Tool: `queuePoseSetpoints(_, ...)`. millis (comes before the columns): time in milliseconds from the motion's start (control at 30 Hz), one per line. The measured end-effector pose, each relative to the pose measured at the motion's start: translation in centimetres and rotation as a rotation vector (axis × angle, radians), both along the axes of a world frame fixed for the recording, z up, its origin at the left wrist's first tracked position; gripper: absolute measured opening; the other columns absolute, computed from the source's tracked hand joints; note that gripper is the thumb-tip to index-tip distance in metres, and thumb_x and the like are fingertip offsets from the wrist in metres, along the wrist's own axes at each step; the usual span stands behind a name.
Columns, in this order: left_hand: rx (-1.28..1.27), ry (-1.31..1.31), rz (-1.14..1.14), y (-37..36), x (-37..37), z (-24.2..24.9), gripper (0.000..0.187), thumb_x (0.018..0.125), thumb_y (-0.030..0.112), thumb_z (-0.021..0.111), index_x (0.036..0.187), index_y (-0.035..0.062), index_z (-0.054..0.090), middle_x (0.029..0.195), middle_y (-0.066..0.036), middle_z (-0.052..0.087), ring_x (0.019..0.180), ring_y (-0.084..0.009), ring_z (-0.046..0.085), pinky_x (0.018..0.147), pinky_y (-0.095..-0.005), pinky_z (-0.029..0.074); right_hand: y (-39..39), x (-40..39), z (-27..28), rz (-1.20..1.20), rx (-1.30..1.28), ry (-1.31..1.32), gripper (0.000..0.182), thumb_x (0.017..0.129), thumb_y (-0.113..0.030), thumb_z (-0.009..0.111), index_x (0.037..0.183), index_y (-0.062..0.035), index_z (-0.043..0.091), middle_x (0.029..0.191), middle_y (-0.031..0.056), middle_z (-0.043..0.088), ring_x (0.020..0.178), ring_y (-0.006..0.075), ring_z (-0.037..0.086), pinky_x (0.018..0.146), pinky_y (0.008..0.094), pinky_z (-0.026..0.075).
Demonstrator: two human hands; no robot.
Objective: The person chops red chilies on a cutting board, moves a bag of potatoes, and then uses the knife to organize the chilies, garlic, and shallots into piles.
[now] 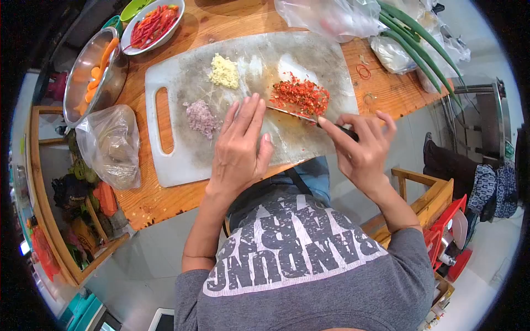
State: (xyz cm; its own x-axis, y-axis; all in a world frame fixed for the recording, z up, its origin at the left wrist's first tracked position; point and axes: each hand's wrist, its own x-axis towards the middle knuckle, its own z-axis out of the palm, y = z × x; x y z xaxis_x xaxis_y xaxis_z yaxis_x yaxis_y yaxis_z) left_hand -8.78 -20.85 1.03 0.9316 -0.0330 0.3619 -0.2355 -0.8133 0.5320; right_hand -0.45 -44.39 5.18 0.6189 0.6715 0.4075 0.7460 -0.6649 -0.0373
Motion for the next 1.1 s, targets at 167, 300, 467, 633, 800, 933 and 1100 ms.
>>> queuePoseSetpoints(167, -0.023, 0.015, 0.016, -0.4, 0.0, 0.2, 0.059, 0.087, 0.005, 0.053, 0.145, -0.0064, 0.047, 0.149, -0.025, 0.048, 0.139, -0.0380, 0.046, 0.121, -0.0496, 0.027, -0.3, -2.1, 1.0, -0.004, 0.037, 0.012, 0.053, 0.071, -0.002, 0.072, 0.118, -0.0270, 0.075, 0.093, -0.0027, 0.061, 0.083, 0.0172, 0.056, 0.101, 0.0451, 0.033)
queuePoseSetpoints(300, -0.032, 0.018, 0.008, -0.6, -0.2, 0.0, 0.059, 0.087, 0.004, 0.053, 0.145, -0.0062, 0.046, 0.149, -0.024, 0.048, 0.139, -0.0381, 0.045, 0.121, -0.0494, 0.027, -0.9, -0.8, 0.4, 0.000, 0.050, 0.064, 0.050, 0.073, -0.003, 0.074, 0.116, -0.0275, 0.076, 0.092, -0.0032, 0.061, 0.082, 0.0164, 0.057, 0.102, 0.0447, 0.032)
queuePoseSetpoints(467, -0.055, 0.012, -0.031, -0.7, 0.1, 0.4, 0.059, 0.086, 0.004, 0.053, 0.145, -0.0058, 0.047, 0.150, -0.024, 0.047, 0.139, -0.0379, 0.045, 0.120, -0.0486, 0.030, -1.4, -1.0, 1.7, -0.019, -0.015, -0.017, 0.045, 0.076, -0.003, 0.075, 0.113, -0.0284, 0.078, 0.093, -0.0030, 0.062, 0.084, 0.0165, 0.058, 0.103, 0.0454, 0.032)
queuePoseSetpoints(633, -0.005, 0.008, -0.073, -0.8, -0.1, 0.2, 0.058, 0.087, 0.007, 0.058, 0.142, -0.0091, 0.048, 0.145, -0.026, 0.050, 0.135, -0.0385, 0.050, 0.118, -0.0470, 0.033, -1.9, -0.1, 1.2, -0.012, 0.021, -0.001, 0.046, 0.075, -0.002, 0.075, 0.112, -0.0294, 0.078, 0.093, -0.0030, 0.062, 0.088, 0.0161, 0.058, 0.102, 0.0450, 0.032)
queuePoseSetpoints(800, 0.024, -0.006, -0.102, -0.6, -0.4, 0.4, 0.055, 0.086, 0.008, 0.058, 0.138, -0.0087, 0.053, 0.142, -0.025, 0.054, 0.132, -0.0366, 0.053, 0.118, -0.0460, 0.035, -2.1, -0.4, 2.5, 0.013, -0.016, -0.040, 0.047, 0.073, -0.003, 0.075, 0.112, -0.0292, 0.078, 0.091, -0.0035, 0.061, 0.088, 0.0165, 0.057, 0.100, 0.0462, 0.034)
queuePoseSetpoints(933, -0.019, 0.011, -0.114, -0.5, -1.2, 0.6, 0.055, 0.082, 0.004, 0.056, 0.136, -0.0046, 0.057, 0.142, -0.021, 0.057, 0.130, -0.0349, 0.056, 0.116, -0.0474, 0.037, -3.1, -2.0, 1.7, 0.017, -0.035, 0.032, 0.047, 0.073, -0.004, 0.075, 0.112, -0.0288, 0.078, 0.093, -0.0028, 0.062, 0.089, 0.0178, 0.056, 0.101, 0.0462, 0.034)
queuePoseSetpoints(1100, 0.009, 0.014, -0.112, -0.8, -1.3, 0.6, 0.054, 0.082, 0.003, 0.056, 0.136, -0.0058, 0.057, 0.141, -0.022, 0.057, 0.130, -0.0337, 0.056, 0.116, -0.0469, 0.037, -3.1, 2.4, -0.5, 0.086, 0.078, -0.003, 0.045, 0.075, -0.002, 0.074, 0.112, -0.0270, 0.077, 0.098, 0.0004, 0.063, 0.093, 0.0215, 0.057, 0.102, 0.0489, 0.035)
